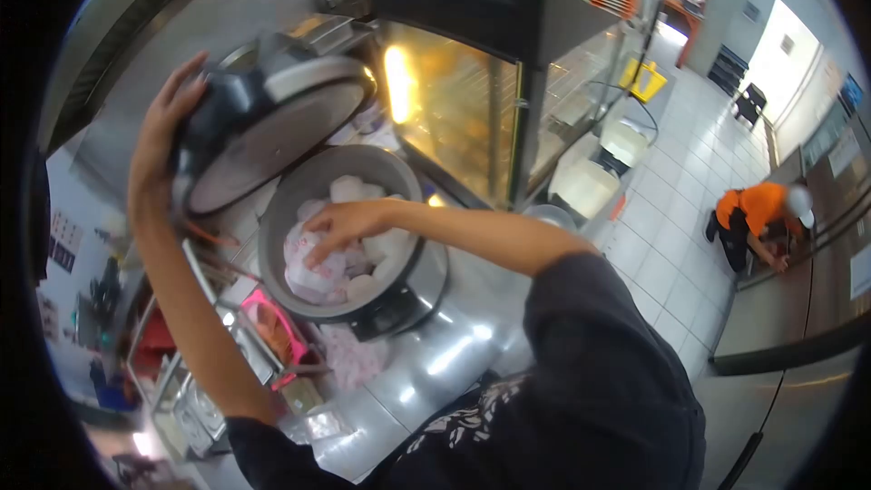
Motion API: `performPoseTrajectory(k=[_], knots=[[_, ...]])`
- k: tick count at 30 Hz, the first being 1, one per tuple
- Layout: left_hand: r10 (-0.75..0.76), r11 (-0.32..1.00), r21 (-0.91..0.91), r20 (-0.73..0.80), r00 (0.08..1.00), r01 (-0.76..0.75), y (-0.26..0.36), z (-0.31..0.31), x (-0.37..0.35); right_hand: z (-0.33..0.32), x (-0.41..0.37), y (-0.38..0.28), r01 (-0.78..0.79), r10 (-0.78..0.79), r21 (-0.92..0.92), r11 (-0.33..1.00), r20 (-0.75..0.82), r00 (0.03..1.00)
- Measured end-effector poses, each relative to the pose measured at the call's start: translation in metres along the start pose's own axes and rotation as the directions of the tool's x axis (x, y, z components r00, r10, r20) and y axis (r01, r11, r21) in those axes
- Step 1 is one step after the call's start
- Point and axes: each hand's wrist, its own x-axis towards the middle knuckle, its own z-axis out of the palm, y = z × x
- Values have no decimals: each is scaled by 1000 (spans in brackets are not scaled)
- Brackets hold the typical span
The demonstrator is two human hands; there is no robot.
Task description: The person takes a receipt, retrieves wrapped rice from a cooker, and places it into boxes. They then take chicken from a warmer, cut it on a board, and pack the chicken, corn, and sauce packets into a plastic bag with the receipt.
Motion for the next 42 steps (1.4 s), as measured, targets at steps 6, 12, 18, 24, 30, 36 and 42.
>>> performPoseTrajectory(k=[6,12,18,24,30,36,42], knots=[[-61,998,21,-114,992,64,-31,105,-126,56,-263,45,148,27,591,793,-277,961],[-89,721,542,-546,833,432,-80,254,-219,82,-414,106,315,339,832,457,-490,803],[-642,678,-218,290,710,702,-107,486,-215,49,-492,133,220,319,852,475,-400,859],[-429,-48,-559,760,489,828,-166,606,-208,-1,-556,150,-54,289,538,841,-363,886],[-310,-381,-745,660,684,547,-229,654,-213,-110,-584,171,-137,412,558,818,-404,817],[-596,27,-859,396,698,511,-232,672,-174,-245,-494,294,-467,355,-148,872,-467,810],[-595,354,-748,284,752,562,-237,698,-103,-269,-463,382,-642,614,-141,754,-194,765]])
